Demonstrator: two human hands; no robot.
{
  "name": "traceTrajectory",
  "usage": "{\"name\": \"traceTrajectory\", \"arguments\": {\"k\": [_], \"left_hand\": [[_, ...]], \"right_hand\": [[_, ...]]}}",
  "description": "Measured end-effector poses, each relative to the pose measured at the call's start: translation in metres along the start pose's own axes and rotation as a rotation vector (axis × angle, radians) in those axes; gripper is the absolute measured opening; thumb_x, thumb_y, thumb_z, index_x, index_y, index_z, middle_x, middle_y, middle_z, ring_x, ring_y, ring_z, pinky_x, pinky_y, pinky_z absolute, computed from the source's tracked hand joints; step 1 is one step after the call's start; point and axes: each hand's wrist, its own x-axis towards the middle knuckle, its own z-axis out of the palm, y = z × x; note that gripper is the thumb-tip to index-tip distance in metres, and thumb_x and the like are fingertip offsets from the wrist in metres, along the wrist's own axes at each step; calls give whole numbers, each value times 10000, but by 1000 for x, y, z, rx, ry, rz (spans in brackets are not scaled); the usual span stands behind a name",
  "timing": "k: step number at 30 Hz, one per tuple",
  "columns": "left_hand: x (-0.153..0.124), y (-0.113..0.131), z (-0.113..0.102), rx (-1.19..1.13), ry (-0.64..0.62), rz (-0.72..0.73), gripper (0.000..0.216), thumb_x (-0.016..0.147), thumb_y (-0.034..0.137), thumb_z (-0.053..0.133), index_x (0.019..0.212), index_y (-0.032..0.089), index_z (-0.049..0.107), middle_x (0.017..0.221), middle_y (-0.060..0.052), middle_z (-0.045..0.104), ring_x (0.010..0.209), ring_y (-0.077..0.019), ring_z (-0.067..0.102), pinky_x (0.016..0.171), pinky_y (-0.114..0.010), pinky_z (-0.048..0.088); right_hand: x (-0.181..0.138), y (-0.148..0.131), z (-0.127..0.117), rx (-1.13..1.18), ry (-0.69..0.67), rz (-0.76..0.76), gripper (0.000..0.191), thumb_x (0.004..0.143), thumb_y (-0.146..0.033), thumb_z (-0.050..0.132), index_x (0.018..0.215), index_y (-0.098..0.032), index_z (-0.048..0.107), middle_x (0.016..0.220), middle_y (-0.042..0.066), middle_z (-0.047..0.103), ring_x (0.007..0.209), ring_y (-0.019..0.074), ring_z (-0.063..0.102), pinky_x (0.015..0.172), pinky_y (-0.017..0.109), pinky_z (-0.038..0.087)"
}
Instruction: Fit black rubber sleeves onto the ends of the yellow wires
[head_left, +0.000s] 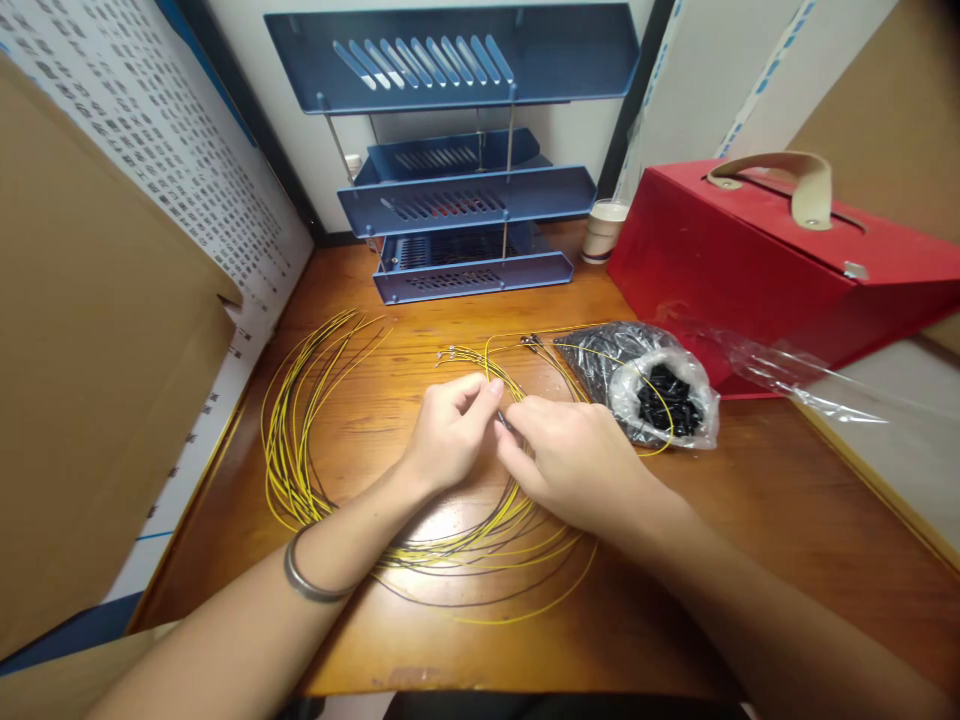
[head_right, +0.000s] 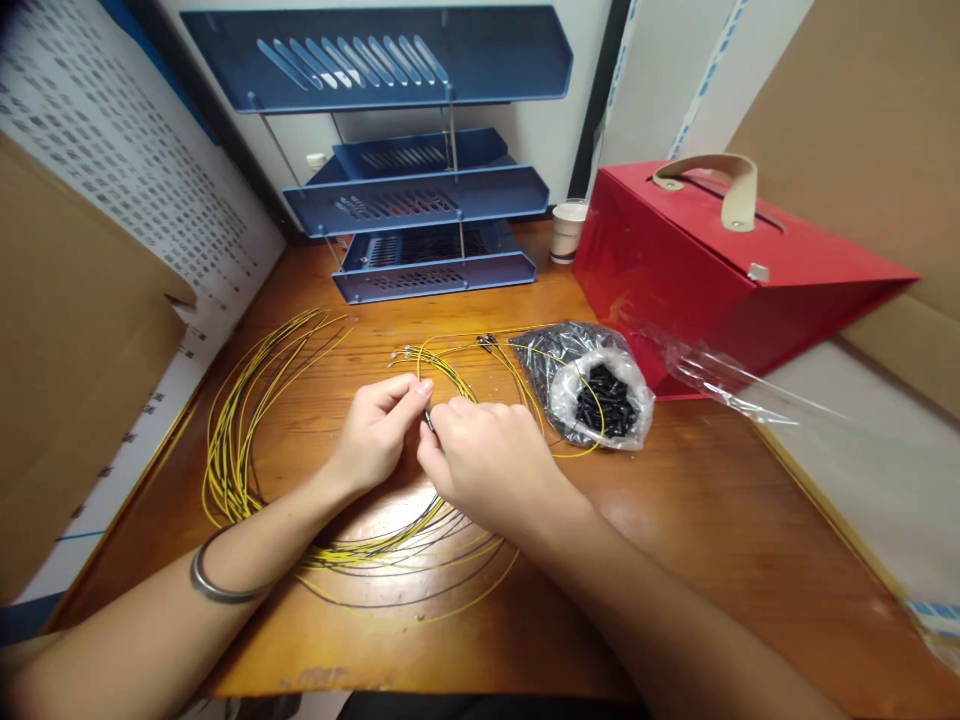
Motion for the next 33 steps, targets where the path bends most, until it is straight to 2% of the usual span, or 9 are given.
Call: {"name": "traceTrajectory", "arguments": {"k": [12, 16, 20, 23, 27, 33], "left_hand": [[6, -10, 0, -80, 232, -47, 446, 992, 434, 507, 637, 186, 400, 572, 48, 381, 530, -86, 327, 533, -249, 290], [4, -8, 0, -79, 216, -20, 478, 1003, 464, 479, 620, 184, 424, 560, 40, 407, 523, -89, 346, 538, -252, 310], [-2, -1, -1, 39, 73, 57, 537, 982, 442, 498, 524, 175, 413, 498, 36, 363, 499, -85, 321, 524, -263, 282], [-4, 4, -1, 98, 1, 70, 497, 938, 387, 538, 519, 176, 376, 498, 41, 327, 502, -81, 297, 514, -260, 255], [-3, 4, -2, 105, 18, 63, 460, 933, 353, 505, 529, 181, 366, 515, 37, 342, 511, -84, 307, 516, -258, 265], [0, -2, -1, 45, 135, 19, 437, 954, 383, 503, 575, 190, 403, 532, 36, 388, 519, -96, 352, 534, -262, 304]], "right_hand": [[0, 0, 1, 9, 78, -24, 333, 957, -285, 424, 710, -165, 612, 675, 40, 642, 552, 141, 487, 568, 327, 144], [1, 2, 1, 13, 88, -25, 339, 960, -281, 415, 707, -165, 608, 663, 40, 634, 543, 144, 484, 564, 328, 144], [1, 2, 1, 23, 75, -18, 348, 974, -285, 399, 736, -161, 621, 687, 44, 648, 553, 146, 496, 566, 328, 149], [0, 1, 1, 42, 49, -30, 340, 977, -272, 396, 764, -158, 635, 724, 49, 667, 580, 146, 520, 572, 328, 154], [0, -1, 0, 45, 21, -28, 337, 979, -275, 405, 759, -158, 632, 727, 51, 670, 586, 149, 528, 580, 332, 153], [0, -2, -2, 33, 15, -14, 338, 975, -298, 412, 737, -167, 613, 708, 47, 659, 560, 148, 492, 581, 334, 144]]}}
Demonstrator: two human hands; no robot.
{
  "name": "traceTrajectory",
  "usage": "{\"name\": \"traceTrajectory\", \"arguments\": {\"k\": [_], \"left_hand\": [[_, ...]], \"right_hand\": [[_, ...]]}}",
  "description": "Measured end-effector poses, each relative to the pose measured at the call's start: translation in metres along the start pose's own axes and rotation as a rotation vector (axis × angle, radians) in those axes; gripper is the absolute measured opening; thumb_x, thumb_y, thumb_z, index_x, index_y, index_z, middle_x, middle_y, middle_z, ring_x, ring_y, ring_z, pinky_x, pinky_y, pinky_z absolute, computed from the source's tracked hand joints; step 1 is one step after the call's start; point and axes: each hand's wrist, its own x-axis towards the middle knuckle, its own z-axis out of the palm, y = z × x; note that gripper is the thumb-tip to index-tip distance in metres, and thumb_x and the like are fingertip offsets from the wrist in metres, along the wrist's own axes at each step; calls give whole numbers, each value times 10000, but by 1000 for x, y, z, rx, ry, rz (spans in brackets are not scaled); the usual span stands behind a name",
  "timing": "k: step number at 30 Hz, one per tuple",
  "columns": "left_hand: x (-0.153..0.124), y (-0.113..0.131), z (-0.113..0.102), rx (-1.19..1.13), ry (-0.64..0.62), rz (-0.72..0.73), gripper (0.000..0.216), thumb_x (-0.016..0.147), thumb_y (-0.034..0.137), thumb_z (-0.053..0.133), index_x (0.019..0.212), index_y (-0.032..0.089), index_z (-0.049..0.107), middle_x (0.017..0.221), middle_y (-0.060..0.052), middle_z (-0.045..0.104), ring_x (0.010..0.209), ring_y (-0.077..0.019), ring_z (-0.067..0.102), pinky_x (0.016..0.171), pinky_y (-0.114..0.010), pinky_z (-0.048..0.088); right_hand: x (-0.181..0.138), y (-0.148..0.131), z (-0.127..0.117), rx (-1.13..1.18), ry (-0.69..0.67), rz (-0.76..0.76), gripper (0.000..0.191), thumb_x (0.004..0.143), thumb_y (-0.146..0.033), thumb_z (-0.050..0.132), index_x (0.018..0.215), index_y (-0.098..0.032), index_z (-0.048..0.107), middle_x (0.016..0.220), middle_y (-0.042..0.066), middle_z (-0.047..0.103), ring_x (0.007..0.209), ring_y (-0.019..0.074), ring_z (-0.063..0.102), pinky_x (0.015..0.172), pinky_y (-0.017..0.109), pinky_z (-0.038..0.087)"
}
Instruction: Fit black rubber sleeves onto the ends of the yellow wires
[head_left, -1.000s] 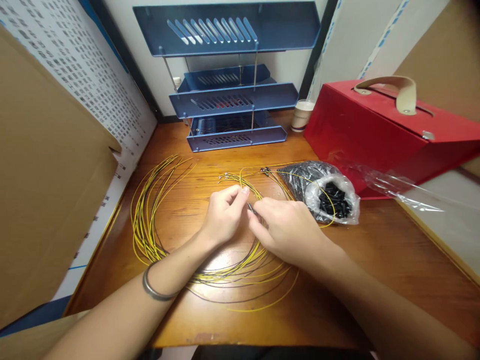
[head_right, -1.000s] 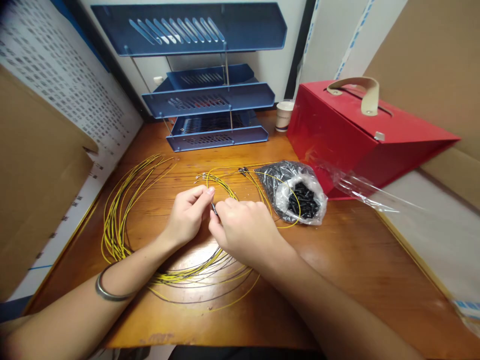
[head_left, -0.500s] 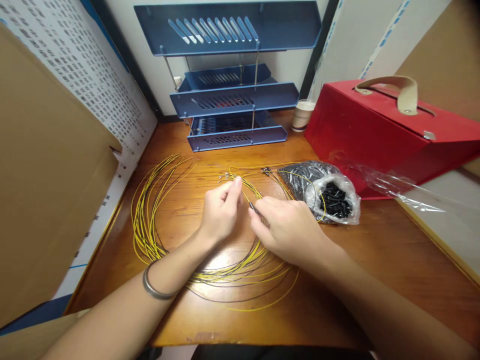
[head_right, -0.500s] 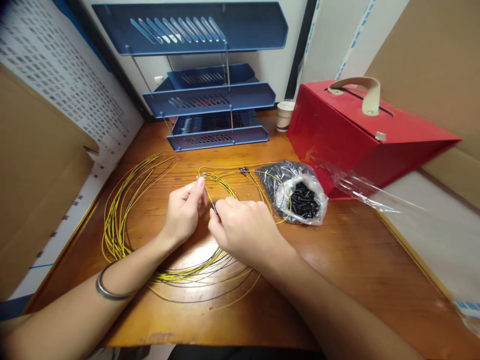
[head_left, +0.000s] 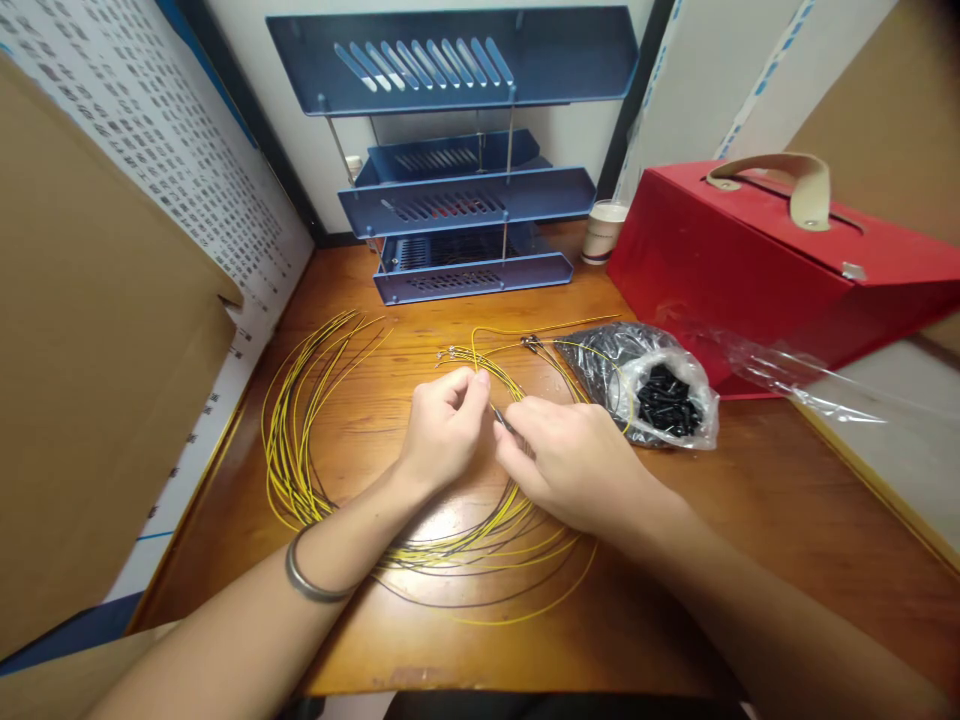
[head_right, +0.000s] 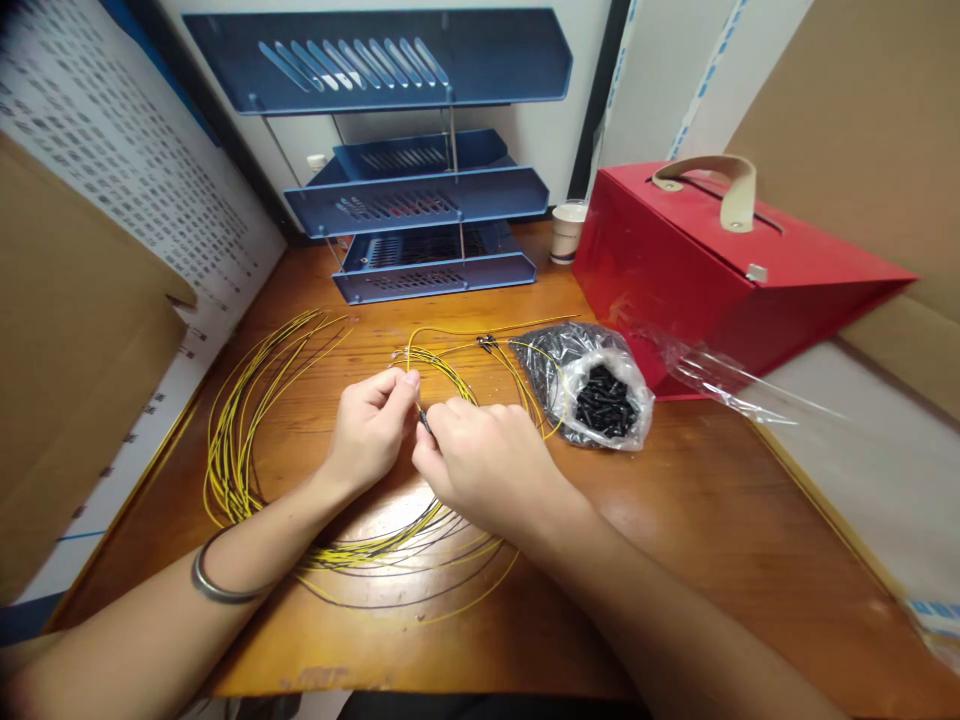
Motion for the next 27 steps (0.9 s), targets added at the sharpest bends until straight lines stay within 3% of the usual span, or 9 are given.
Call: {"name": "traceTrajectory", "arguments": {"k": [10, 19, 27], "left_hand": [[0, -4, 1, -19, 81, -44, 469, 982, 449, 503, 600, 190, 418, 531, 36, 392, 515, -98, 353, 514, -260, 292], [-3, 6, -1, -51, -100, 65, 463, 937, 365, 556, 534, 178, 426, 505, 40, 369, 496, -84, 312, 492, -264, 249], [-1, -3, 1, -104, 80, 4, 446, 973, 369, 528, 583, 180, 422, 545, 37, 372, 528, -92, 338, 532, -259, 293]], "right_hand": [[1, 0, 1, 0, 6, 1, 329, 966, -291, 413, 722, -170, 597, 689, 42, 643, 552, 147, 474, 577, 337, 133], [-2, 1, 1, 34, 24, -20, 338, 972, -286, 386, 736, -176, 602, 697, 38, 651, 570, 148, 492, 584, 334, 152], [0, 1, 1, 14, 52, -11, 319, 956, -296, 402, 702, -185, 561, 662, 20, 611, 539, 135, 402, 576, 332, 133]]}}
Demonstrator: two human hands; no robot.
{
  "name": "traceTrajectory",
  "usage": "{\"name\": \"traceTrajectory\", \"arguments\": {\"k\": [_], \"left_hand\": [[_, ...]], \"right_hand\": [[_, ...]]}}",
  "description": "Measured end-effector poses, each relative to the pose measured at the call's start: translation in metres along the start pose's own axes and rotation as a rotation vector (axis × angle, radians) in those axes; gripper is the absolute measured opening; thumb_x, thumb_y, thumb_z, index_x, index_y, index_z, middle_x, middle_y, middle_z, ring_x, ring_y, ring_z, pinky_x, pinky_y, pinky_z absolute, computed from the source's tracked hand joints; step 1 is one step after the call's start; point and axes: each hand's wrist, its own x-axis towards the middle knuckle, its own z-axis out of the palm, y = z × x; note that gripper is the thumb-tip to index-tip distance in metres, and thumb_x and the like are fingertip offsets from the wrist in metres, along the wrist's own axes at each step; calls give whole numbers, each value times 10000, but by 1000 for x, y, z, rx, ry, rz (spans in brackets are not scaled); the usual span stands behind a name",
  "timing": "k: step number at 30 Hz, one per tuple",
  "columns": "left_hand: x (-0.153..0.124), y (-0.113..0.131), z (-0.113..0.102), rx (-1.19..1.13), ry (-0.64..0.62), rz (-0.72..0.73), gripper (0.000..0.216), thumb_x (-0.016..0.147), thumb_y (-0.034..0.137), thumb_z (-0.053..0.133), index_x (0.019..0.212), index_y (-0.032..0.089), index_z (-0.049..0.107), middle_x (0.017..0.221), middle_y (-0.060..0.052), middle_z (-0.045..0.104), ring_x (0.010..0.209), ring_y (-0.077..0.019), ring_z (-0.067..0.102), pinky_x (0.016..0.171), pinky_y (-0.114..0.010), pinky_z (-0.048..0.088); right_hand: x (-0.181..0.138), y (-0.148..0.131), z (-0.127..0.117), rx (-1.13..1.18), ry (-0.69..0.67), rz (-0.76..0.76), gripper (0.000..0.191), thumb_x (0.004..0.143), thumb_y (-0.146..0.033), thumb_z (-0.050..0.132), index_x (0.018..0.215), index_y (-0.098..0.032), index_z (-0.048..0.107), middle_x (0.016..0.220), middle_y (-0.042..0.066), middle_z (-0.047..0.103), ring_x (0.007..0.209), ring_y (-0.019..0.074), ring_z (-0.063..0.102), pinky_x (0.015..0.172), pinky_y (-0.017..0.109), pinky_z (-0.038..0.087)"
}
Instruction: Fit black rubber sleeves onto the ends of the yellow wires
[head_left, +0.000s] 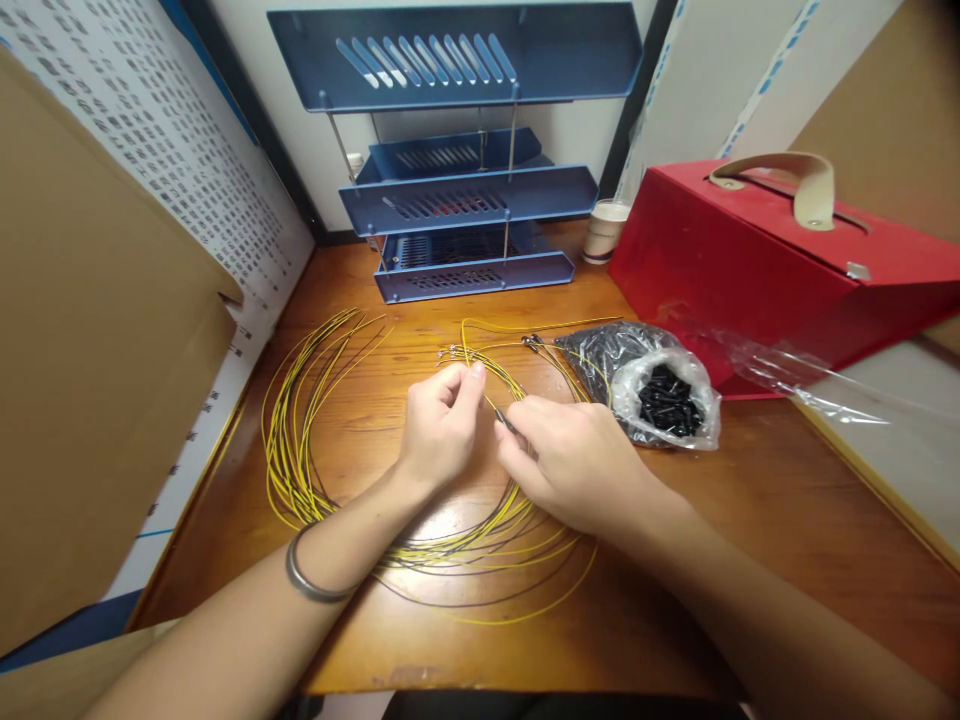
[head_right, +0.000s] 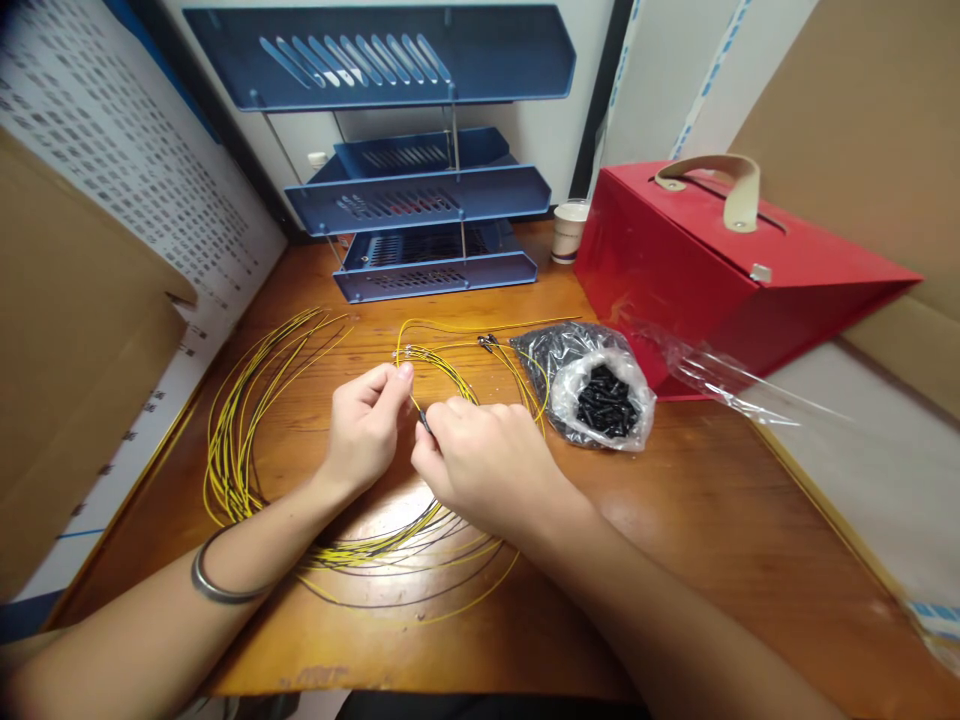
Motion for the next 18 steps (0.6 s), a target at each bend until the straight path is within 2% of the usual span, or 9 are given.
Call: {"name": "traceTrajectory", "arguments": {"k": [5, 8, 10, 14, 16, 18], "left_hand": [[5, 3, 1, -129, 198, -70, 426, 947, 366, 568, 589, 183, 426, 539, 50, 368, 501, -80, 309, 511, -239, 296], [7, 5, 2, -123, 213, -87, 446, 940, 393, 571, 571, 180, 440, 521, 51, 378, 483, -72, 314, 493, -233, 286], [6, 6, 2, -128, 99, -118, 526, 945, 462, 547, 517, 178, 433, 479, 45, 375, 455, -67, 317, 471, -237, 268], [2, 7, 2, -205, -354, -206, 641, 891, 578, 580, 425, 186, 380, 408, 52, 314, 403, -52, 263, 430, -243, 226], [1, 7, 2, -240, -437, -227, 644, 880, 585, 587, 424, 187, 367, 404, 61, 288, 399, -45, 238, 420, -237, 210], [0, 6, 2, -253, -419, -237, 645, 880, 591, 578, 425, 187, 363, 401, 62, 289, 396, -42, 236, 408, -234, 191]], "right_hand": [[0, 0, 1, 22, 6, -12, 323, 949, -298, 381, 694, -183, 543, 649, 19, 596, 536, 130, 384, 572, 333, 130], [0, 2, 2, 21, 3, -17, 326, 947, -292, 381, 692, -180, 551, 652, 23, 604, 538, 130, 387, 574, 335, 130], [-1, 3, 3, 17, 9, -20, 332, 947, -293, 385, 694, -178, 566, 655, 29, 618, 534, 133, 391, 575, 336, 130], [-2, 3, 4, 39, 9, -29, 336, 954, -292, 390, 746, -170, 624, 720, 52, 683, 556, 143, 459, 580, 333, 144], [-2, 3, 3, 53, -14, -34, 335, 957, -292, 396, 765, -168, 642, 743, 59, 699, 577, 149, 496, 583, 332, 149], [-1, 2, 2, 54, -38, -30, 337, 961, -296, 403, 769, -166, 648, 742, 61, 700, 586, 152, 511, 587, 331, 149]]}}
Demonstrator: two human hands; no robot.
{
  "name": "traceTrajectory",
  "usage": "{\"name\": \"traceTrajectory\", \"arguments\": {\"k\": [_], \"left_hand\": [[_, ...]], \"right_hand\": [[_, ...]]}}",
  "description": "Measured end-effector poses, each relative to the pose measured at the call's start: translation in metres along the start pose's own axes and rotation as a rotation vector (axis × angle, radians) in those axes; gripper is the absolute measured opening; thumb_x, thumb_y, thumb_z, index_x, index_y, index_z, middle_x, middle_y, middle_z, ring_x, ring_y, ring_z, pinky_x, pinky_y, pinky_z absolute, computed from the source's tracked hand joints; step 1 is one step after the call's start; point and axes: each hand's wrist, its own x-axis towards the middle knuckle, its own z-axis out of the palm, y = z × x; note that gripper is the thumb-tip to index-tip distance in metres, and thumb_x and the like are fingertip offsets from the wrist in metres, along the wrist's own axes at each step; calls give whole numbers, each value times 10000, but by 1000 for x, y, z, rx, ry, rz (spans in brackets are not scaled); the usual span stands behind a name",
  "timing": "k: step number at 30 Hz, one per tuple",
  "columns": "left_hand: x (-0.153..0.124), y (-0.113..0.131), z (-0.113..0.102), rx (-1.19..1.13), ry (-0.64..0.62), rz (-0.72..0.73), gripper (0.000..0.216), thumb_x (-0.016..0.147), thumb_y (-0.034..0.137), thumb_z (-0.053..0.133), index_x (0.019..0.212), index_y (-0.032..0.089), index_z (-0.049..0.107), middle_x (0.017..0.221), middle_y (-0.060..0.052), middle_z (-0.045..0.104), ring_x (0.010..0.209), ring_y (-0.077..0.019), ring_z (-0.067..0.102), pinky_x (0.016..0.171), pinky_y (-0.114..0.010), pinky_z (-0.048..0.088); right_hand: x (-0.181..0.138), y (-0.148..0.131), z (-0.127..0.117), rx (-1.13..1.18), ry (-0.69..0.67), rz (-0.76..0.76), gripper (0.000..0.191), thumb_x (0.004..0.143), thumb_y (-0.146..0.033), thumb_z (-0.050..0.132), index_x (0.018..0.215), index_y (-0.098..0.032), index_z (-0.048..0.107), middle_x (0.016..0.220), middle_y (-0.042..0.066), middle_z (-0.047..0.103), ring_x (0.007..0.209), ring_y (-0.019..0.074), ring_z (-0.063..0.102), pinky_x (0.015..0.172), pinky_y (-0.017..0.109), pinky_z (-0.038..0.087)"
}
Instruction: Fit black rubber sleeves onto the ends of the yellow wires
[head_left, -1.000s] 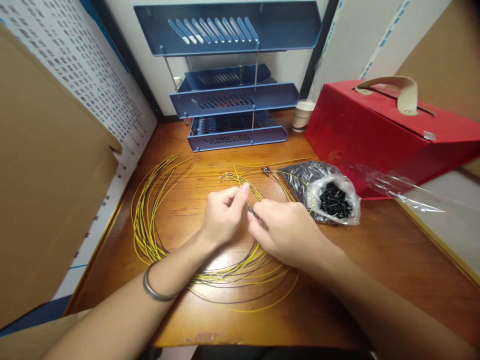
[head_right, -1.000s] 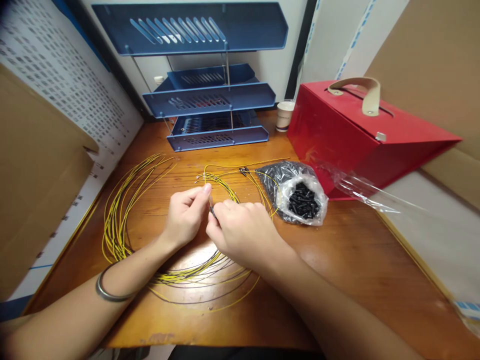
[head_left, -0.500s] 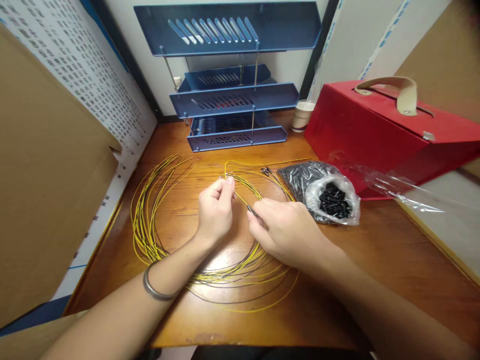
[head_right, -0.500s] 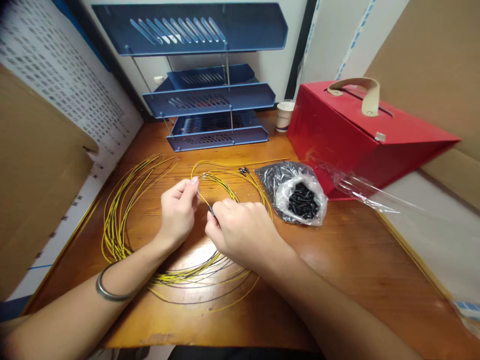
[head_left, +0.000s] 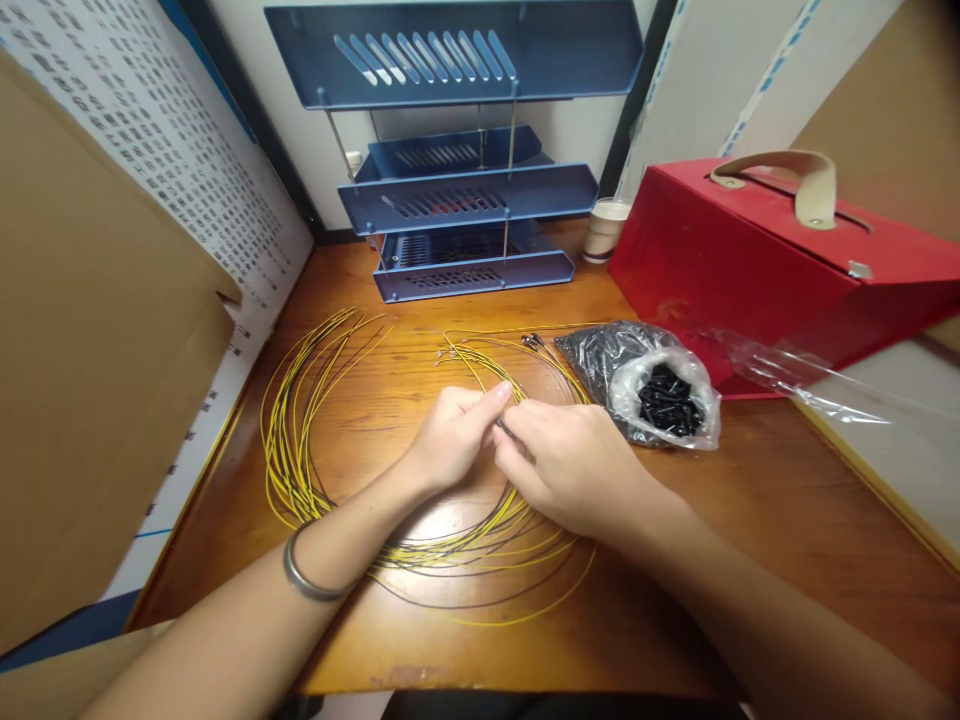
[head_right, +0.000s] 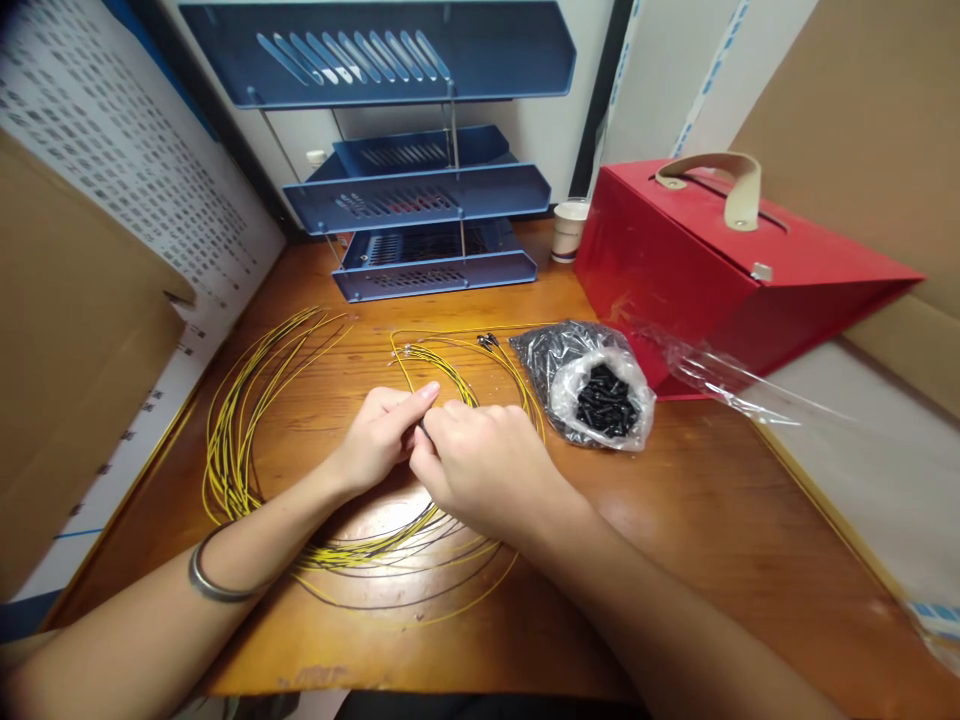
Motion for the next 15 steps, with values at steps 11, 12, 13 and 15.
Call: {"name": "traceTrajectory", "arguments": {"k": [11, 12, 13, 15], "left_hand": [[5, 0, 2, -129, 143, -31, 689, 791, 676, 642, 408, 209, 312, 367, 73, 235, 343, -30, 201, 373, -234, 113], [5, 1, 2, -136, 157, -27, 692, 785, 682, 647, 409, 208, 311, 365, 72, 239, 340, -28, 201, 372, -232, 113], [5, 2, 1, -137, 174, -23, 694, 780, 687, 651, 410, 207, 312, 364, 70, 245, 339, -28, 207, 371, -229, 116], [6, 3, 1, -128, 214, -18, 697, 782, 693, 651, 416, 205, 312, 365, 67, 253, 339, -29, 221, 371, -226, 124]], "right_hand": [[1, -1, -1, -25, -9, 14, 318, 951, -285, 409, 725, -169, 600, 690, 40, 637, 557, 130, 428, 585, 327, 136], [1, -1, -1, -26, -5, 15, 320, 949, -287, 408, 716, -170, 594, 679, 38, 628, 552, 130, 415, 583, 326, 135], [1, -1, -1, -29, 1, 16, 323, 947, -288, 406, 707, -171, 589, 667, 35, 618, 548, 129, 403, 582, 326, 135], [1, -1, -1, -33, 14, 12, 327, 943, -291, 405, 693, -172, 580, 649, 30, 603, 542, 129, 385, 579, 324, 135]]}}
